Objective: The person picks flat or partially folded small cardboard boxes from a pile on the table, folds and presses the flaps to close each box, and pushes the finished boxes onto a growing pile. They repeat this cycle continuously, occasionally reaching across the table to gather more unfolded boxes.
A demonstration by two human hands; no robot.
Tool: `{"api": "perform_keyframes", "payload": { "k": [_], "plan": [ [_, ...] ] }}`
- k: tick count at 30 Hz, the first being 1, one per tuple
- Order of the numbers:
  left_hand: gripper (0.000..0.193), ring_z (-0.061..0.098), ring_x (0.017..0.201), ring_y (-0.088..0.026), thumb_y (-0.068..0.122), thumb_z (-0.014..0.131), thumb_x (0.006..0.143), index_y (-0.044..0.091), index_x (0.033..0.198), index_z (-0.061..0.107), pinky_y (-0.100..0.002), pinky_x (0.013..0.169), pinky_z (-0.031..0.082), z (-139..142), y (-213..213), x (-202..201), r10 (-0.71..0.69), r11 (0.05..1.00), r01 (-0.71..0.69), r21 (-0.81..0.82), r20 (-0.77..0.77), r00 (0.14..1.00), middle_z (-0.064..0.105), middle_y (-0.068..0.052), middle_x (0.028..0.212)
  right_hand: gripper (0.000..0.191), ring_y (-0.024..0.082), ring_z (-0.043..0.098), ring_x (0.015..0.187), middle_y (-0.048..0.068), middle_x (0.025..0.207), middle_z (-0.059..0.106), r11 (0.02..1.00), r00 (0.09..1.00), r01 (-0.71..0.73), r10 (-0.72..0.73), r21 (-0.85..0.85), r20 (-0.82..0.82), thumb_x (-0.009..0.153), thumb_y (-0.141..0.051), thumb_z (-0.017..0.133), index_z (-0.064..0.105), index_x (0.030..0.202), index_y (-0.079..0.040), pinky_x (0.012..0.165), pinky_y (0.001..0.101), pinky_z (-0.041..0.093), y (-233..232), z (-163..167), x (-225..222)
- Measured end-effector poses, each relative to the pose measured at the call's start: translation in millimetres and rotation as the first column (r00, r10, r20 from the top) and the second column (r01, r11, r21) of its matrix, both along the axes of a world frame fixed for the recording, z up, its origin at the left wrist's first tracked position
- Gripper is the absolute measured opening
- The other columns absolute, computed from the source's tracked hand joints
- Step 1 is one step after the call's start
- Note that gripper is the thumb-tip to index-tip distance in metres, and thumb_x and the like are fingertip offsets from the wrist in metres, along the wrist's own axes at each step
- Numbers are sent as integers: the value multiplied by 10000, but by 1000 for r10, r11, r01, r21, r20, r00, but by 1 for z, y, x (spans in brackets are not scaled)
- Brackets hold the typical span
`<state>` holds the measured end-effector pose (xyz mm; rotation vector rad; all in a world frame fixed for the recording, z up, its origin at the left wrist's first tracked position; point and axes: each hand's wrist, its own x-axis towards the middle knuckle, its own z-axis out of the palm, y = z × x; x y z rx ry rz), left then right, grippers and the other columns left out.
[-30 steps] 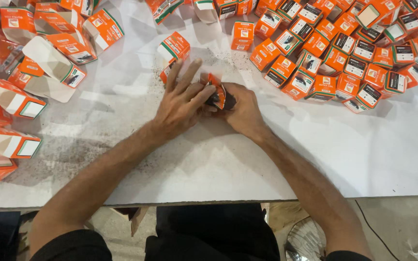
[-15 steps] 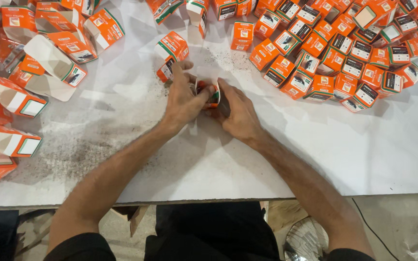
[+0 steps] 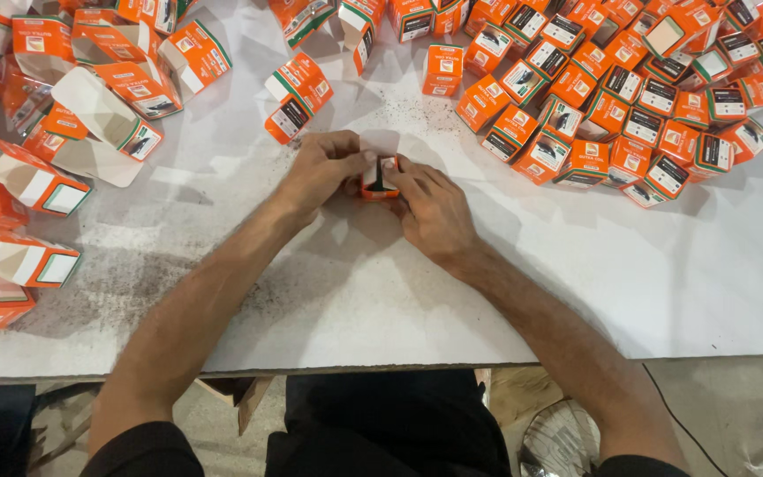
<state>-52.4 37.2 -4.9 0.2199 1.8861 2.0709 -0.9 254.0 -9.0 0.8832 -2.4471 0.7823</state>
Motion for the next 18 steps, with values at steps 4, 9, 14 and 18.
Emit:
{"api": "perform_keyframes", "payload": {
  "k": [4, 9, 14, 18],
  "plan": [
    [186, 648, 837, -200, 38, 692, 893, -20, 1070, 700, -344, 716, 536, -1, 13, 5, 88, 965, -174, -196, -382, 920, 713, -102, 975, 516, 399, 629, 1215, 207, 1371, 626, 998, 996, 6, 0, -66, 88, 802, -52, 838, 600, 1260, -53, 971, 451, 548, -1, 4, 0],
    [385, 715, 1248, -332, -34, 599, 903, 17, 1277, 673, -390, 1065, 585, 6, 5, 27, -71, 967, -152, -206, -785, 615, 712, -132, 1349, 592, 418, 648, 1193, 200, 1298, 658, 988, 922, 76, -18, -135, 387, 854, -53, 813, 515, 1365, -48, 937, 462, 554, 1, 10, 0],
    [347, 620, 1312, -370, 46, 790, 867, -2, 1181, 651, -431, 1076, 539, 13, -2, 31, -196, 940, -140, -312, -827, 527, 655, -184, 1363, 567, 387, 684, 1177, 217, 1232, 675, 974, 924, 43, 46, -221, 380, 831, -4, 765, 397, 1261, -44, 933, 440, 570, 2, 10, -3],
    [245, 619, 1344, -361, 5, 756, 896, 31, 1114, 648, -424, 1078, 561, 9, 0, 31, -165, 949, -135, -286, -812, 560, 664, -177, 1379, 536, 375, 698, 1148, 201, 1208, 695, 972, 935, -5, 88, -235, 343, 878, -19, 778, 411, 1265, -68, 905, 439, 576, 0, 15, -1]
  ]
}}
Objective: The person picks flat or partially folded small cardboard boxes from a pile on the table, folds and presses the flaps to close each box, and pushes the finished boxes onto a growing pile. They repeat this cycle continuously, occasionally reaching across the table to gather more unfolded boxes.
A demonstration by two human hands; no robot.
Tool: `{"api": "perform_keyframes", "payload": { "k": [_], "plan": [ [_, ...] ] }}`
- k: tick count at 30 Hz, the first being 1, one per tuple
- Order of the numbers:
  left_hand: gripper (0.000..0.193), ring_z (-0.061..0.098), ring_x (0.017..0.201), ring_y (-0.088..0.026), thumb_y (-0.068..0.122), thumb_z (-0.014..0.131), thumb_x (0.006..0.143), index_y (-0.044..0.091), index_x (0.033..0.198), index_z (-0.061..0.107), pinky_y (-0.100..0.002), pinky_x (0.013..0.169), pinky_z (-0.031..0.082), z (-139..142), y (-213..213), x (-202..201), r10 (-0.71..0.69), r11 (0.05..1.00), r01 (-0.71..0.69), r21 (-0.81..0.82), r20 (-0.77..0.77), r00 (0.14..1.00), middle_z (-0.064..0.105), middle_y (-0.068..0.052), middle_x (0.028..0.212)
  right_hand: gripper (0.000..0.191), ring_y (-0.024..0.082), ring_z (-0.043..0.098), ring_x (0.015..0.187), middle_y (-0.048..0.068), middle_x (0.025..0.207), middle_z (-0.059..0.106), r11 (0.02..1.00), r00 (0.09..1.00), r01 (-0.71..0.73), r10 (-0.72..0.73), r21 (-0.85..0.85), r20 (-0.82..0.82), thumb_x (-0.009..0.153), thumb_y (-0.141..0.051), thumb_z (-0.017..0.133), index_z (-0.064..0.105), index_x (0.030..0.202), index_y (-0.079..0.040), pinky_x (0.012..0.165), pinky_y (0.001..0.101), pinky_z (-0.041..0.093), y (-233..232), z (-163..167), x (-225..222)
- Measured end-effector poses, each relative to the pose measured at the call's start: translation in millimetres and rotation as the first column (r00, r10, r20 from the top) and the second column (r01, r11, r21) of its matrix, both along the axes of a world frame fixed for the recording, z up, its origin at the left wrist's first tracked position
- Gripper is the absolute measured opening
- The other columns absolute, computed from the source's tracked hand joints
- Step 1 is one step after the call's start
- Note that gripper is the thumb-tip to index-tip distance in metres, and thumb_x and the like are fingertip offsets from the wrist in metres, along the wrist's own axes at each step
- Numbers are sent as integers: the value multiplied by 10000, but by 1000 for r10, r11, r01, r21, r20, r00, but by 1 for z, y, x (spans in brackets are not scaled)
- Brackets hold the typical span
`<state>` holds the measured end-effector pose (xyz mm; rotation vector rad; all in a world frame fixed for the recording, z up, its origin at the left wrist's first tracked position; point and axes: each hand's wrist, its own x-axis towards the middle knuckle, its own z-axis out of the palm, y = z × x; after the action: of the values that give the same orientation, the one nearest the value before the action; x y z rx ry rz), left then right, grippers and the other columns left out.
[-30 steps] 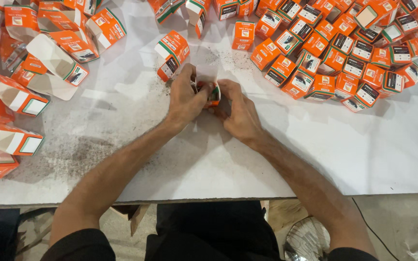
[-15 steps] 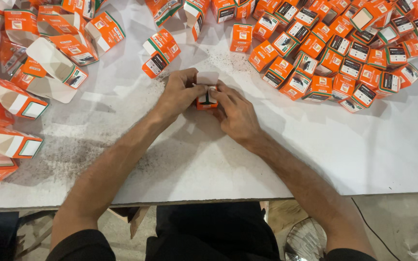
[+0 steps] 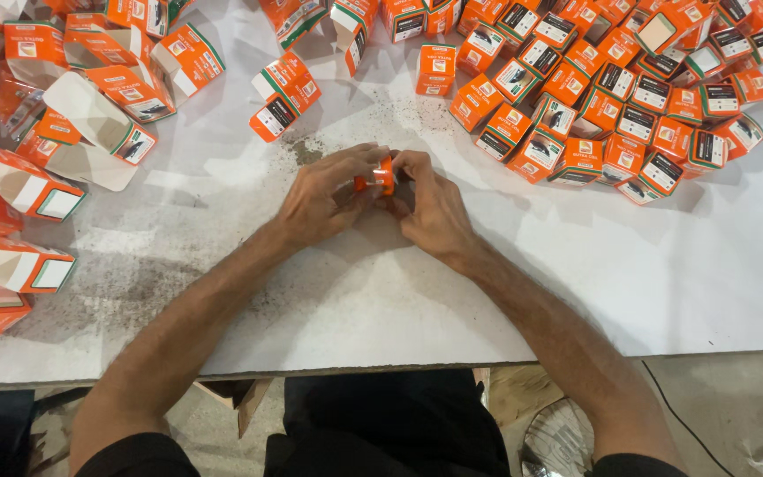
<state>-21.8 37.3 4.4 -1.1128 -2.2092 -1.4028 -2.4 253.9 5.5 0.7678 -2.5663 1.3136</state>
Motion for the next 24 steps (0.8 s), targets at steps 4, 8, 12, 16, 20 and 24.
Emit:
{"api": "perform_keyframes", "payload": {
  "k": [4, 8, 12, 16, 20, 24],
  "plan": [
    [175, 666, 1329, -331, 24, 748, 963, 51, 1109, 654, -413, 1061, 588, -4, 0, 1, 6, 999, -11, 40, 111, 994, 681, -148, 1371, 515, 346, 718, 1088, 143, 1192, 720, 997, 999, 17, -19, 71, 31, 890, -37, 777, 445, 1272, -133, 845, 445, 583, -2, 8, 2],
    [213, 549, 1420, -373, 71, 779, 935, 53, 1106, 653, -447, 1126, 531, -3, -4, -3, -37, 996, 32, -88, -54, 998, 617, -145, 1456, 482, 370, 691, 1079, 140, 1304, 666, 996, 998, -6, 12, 89, -69, 844, -15, 770, 510, 1234, -130, 823, 452, 574, 0, 7, 1],
    [376, 380, 1481, -422, 124, 800, 893, 40, 1237, 674, -578, 1209, 334, -8, -10, 1, -69, 973, 34, -229, -147, 987, 454, -190, 1569, 328, 339, 702, 1033, 89, 1361, 657, 984, 998, -12, 21, 178, -50, 843, 8, 758, 629, 1104, -144, 821, 440, 572, 4, -3, 1],
    [367, 341, 1523, -415, 115, 803, 900, 110, 1244, 673, -602, 1257, 269, -14, -21, 6, 104, 950, -180, -255, -285, 953, 433, -164, 1607, 335, 357, 673, 1140, 126, 1399, 608, 981, 956, 70, -14, 181, -292, 856, -13, 778, 616, 1136, -103, 922, 444, 563, 11, -1, -13],
    [644, 372, 1472, -465, 181, 830, 901, -5, 1439, 527, -610, 1219, 307, 3, -39, -23, 445, 833, -538, -129, -422, 790, 418, -264, 1575, 588, 442, 411, 1456, 233, 1614, 323, 881, 733, 449, -267, 151, -626, 952, -109, 828, 476, 1422, -102, 1197, 559, 409, 23, 15, -32],
    [584, 618, 1229, -419, 82, 707, 891, 27, 1434, 501, -501, 1036, 500, 30, -39, -61, 500, 753, -594, -284, -339, 797, 654, -232, 1359, 918, 507, 170, 1583, 277, 1697, 106, 921, 827, 241, -31, 305, -561, 923, -175, 840, 260, 1632, -110, 1276, 668, 274, 7, 8, -32]
  ]
}}
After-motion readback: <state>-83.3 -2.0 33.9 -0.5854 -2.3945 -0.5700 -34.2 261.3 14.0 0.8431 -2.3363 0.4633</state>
